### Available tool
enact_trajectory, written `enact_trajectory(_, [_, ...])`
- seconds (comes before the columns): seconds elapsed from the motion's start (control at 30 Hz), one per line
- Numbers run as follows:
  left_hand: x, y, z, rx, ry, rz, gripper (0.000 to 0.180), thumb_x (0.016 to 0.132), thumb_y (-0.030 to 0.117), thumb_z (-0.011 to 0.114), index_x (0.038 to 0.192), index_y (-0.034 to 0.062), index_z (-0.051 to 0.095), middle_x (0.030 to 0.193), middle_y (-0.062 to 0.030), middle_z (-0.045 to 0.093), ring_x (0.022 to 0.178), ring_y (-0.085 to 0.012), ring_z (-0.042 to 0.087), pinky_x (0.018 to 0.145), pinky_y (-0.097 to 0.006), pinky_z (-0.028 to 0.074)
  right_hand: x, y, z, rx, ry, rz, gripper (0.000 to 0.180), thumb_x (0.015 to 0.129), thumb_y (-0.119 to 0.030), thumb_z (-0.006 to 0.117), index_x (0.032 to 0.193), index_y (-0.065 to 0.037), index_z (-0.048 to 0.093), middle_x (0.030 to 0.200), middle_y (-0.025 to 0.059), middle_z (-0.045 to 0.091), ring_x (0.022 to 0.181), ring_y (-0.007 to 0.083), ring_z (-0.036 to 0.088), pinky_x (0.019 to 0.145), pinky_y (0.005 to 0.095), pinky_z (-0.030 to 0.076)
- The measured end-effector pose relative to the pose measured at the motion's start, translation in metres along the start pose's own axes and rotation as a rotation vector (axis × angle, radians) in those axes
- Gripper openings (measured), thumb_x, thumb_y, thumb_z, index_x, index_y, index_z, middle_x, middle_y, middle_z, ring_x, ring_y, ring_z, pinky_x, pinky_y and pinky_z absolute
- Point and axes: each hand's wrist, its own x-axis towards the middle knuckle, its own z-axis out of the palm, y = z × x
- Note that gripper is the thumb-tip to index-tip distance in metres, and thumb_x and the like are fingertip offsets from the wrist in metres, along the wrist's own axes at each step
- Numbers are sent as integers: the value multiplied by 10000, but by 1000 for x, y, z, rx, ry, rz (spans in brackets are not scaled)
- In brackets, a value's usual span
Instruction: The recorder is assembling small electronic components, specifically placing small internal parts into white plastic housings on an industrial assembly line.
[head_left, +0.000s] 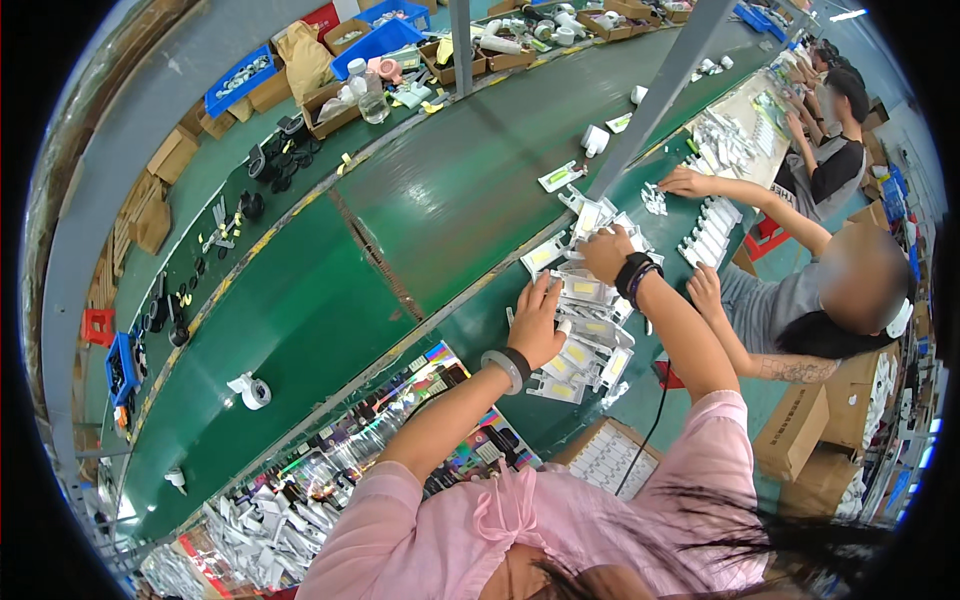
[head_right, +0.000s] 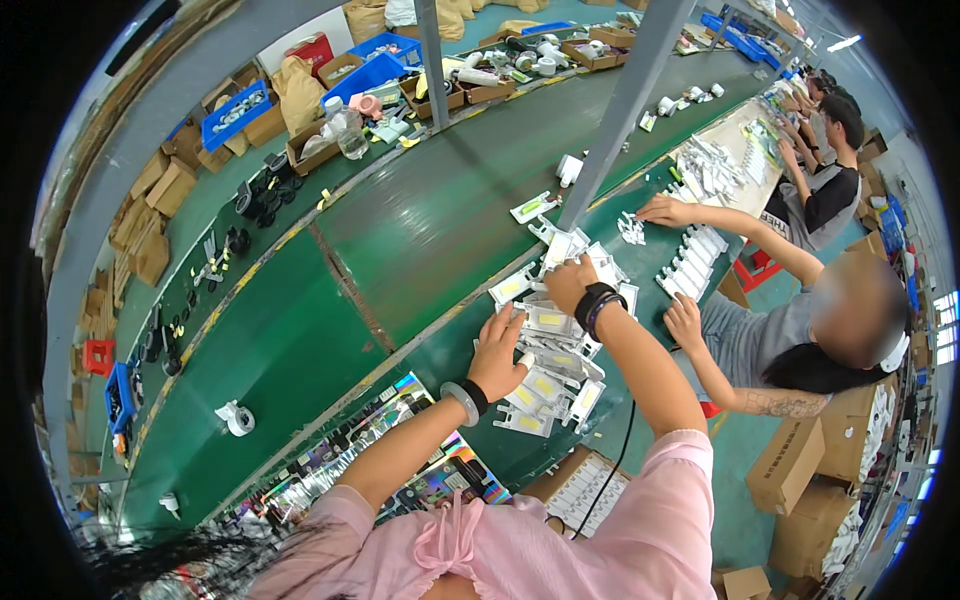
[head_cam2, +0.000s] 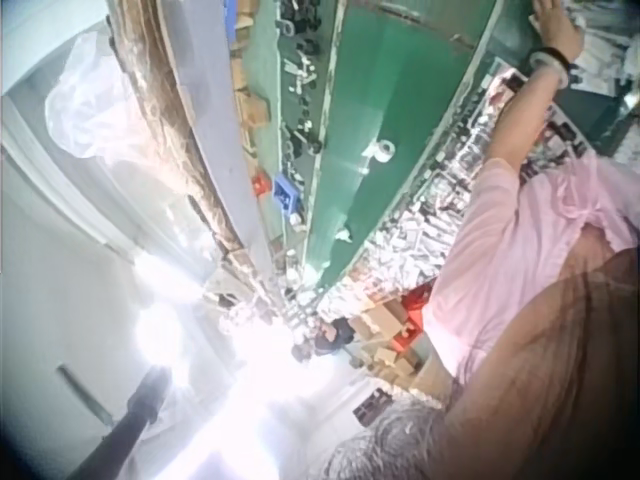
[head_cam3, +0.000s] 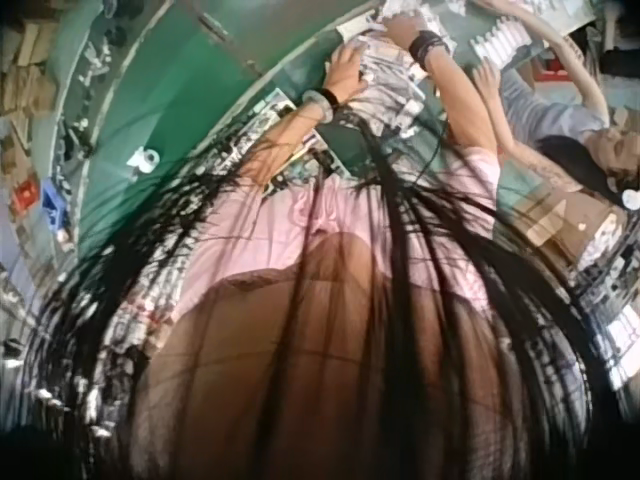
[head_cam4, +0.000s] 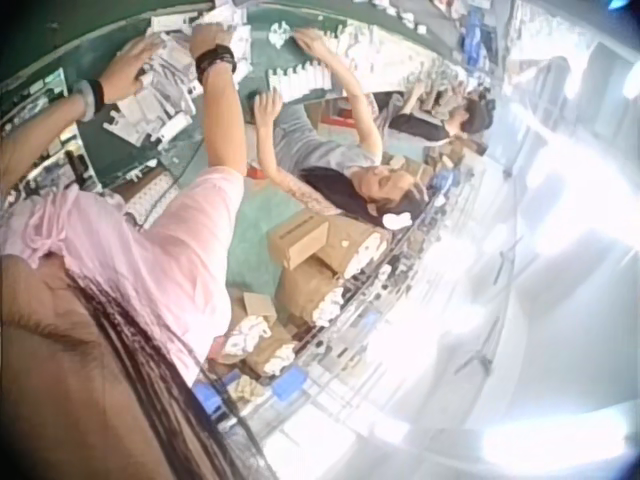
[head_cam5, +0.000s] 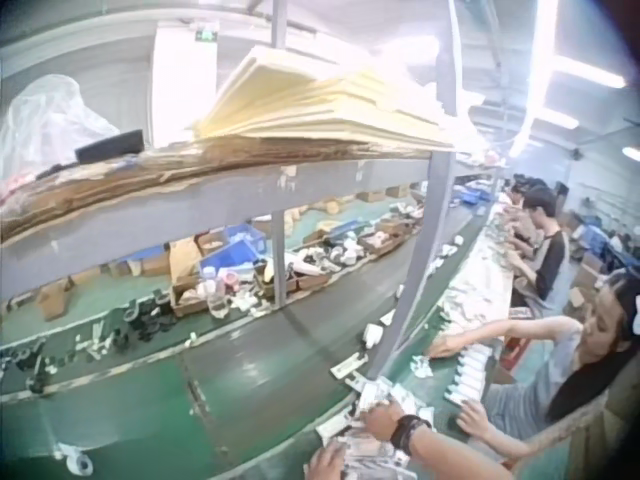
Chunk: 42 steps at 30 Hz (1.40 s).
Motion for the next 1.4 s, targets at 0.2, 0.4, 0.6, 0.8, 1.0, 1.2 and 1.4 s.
enact_trajectory(0.2, [1, 11, -4, 238, -131, -253, 884, 757, 178, 710, 1524, 129, 273, 1559, -220, 253, 1277, -379, 453, 1057, -480, 354, -26, 15, 21, 37, 135, 149, 269, 852, -298, 655, 1071, -144, 683, 1049, 66, 675, 1076, 256, 593, 942, 425, 421])
enact_trajectory(0.4, [-8, 13, -15, 255, -170, -327, 883, 747, 199, 694, 1523, 142, 278, 1552, -233, 264, 1198, -379, 543, 1010, -485, 386, -49, 10, 20, 145, 234, 254, 330, 835, -287, 681, 1124, -128, 675, 1086, 89, 654, 1112, 270, 578, 951, 443, 420])
enact_trajectory(0.6, [-48, 1, -28, 238, -143, -305, 707, 787, 179, 645, 1445, 95, 400, 1527, -225, 311, 1316, -373, 443, 1053, -531, 353, -74, 1, 21, 235, 297, 226, 322, 809, -271, 712, 1087, -111, 683, 1162, 79, 637, 1175, 289, 545, 991, 463, 411])
enact_trajectory(0.8, [-142, -24, -50, 60, -78, -269, 529, 787, 174, 630, 1300, 71, 549, 1421, -198, 458, 1213, -374, 532, 1020, -521, 395, -90, -20, 19, 300, 378, 150, 280, 798, -266, 728, 1031, -112, 710, 1201, 75, 621, 1222, 303, 510, 994, 480, 418])
enact_trajectory(1.0, [-239, -31, -78, -45, -143, -240, 433, 836, 61, 598, 1268, 59, 580, 1163, -150, 594, 971, -287, 617, 879, -380, 496, -20, -25, -8, 501, 282, -39, 433, 830, -316, 687, 1153, -31, 636, 1123, 214, 653, 1053, 395, 618, 912, 474, 492])
enact_trajectory(1.2, [-283, -21, -103, -573, -80, -539, 319, 929, 54, 586, 1244, -2, 581, 1181, -114, 632, 995, -169, 638, 829, -303, 518, 120, -44, -16, 290, 174, 38, 261, 844, -245, 641, 921, -10, 726, 977, 227, 698, 922, 383, 682, 813, 443, 549])
enact_trajectory(1.4, [-311, -39, -128, -538, 57, -595, 346, 933, 85, 596, 1275, 37, 584, 1175, -83, 663, 1037, -160, 631, 891, -303, 504, 161, -77, -13, 299, 80, 467, 239, 919, -159, 564, 1059, -85, 744, 1109, 156, 711, 1046, 277, 694, 838, 374, 570])
